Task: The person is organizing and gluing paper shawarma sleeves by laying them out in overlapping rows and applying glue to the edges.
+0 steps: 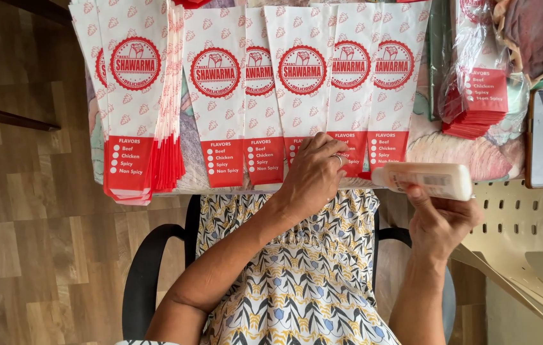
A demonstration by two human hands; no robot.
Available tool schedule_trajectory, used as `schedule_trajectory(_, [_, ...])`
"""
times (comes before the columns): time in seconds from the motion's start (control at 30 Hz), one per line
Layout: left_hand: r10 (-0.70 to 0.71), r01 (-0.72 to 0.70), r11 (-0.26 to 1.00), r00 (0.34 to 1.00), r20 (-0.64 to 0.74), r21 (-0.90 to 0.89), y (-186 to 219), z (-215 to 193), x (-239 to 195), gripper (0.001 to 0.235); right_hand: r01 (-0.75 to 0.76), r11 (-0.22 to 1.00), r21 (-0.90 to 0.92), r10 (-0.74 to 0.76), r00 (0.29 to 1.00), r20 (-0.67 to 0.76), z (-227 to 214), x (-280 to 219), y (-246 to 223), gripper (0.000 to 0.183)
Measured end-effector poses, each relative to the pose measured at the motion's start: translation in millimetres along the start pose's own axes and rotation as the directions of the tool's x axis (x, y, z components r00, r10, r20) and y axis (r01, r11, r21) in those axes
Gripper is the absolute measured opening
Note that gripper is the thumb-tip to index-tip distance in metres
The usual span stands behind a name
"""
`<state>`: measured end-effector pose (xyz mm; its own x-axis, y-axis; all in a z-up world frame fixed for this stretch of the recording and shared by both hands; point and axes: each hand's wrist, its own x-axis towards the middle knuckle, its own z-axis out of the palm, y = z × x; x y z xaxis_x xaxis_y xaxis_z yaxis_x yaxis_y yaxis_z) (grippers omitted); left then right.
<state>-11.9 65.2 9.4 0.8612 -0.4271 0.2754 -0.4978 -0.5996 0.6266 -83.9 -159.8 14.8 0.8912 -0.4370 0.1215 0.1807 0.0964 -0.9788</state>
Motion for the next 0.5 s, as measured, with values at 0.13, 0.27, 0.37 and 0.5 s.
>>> schedule_trajectory(0.13, [0.032,-0.031,0.999,0.999,-0.005,0.016,-2.7,-2.3,-2.1,0.006,-0.024,0.999,-0.021,0.025,0.999,0.043,20.8,-3.3,9.2,0.025])
schedule_trajectory(0.27, [0.061,-0.062,0.998,0.998,0.03,0.022,-2.6,-3.1,-3.6,0.02,0.017,1.0,-0.006,-0.017,0.993,0.115,32.4,-9.6,11.4,0.024])
schedule_trajectory(0.37, [0.067,-0.068,0.997,0.997,0.028,0.042,-5.4,-1.6,-3.0,0.02,-0.037,0.999,0.005,0.037,0.999,0.036,21.7,-6.2,9.6,0.025])
schedule_trajectory(0.5, [0.162,-0.16,0.986,0.985,-0.051,0.038,-6.1,-2.4,-2.6,0.031,-0.014,1.0,0.025,0.016,0.995,-0.103,-10.2,2.2,11.2,0.031])
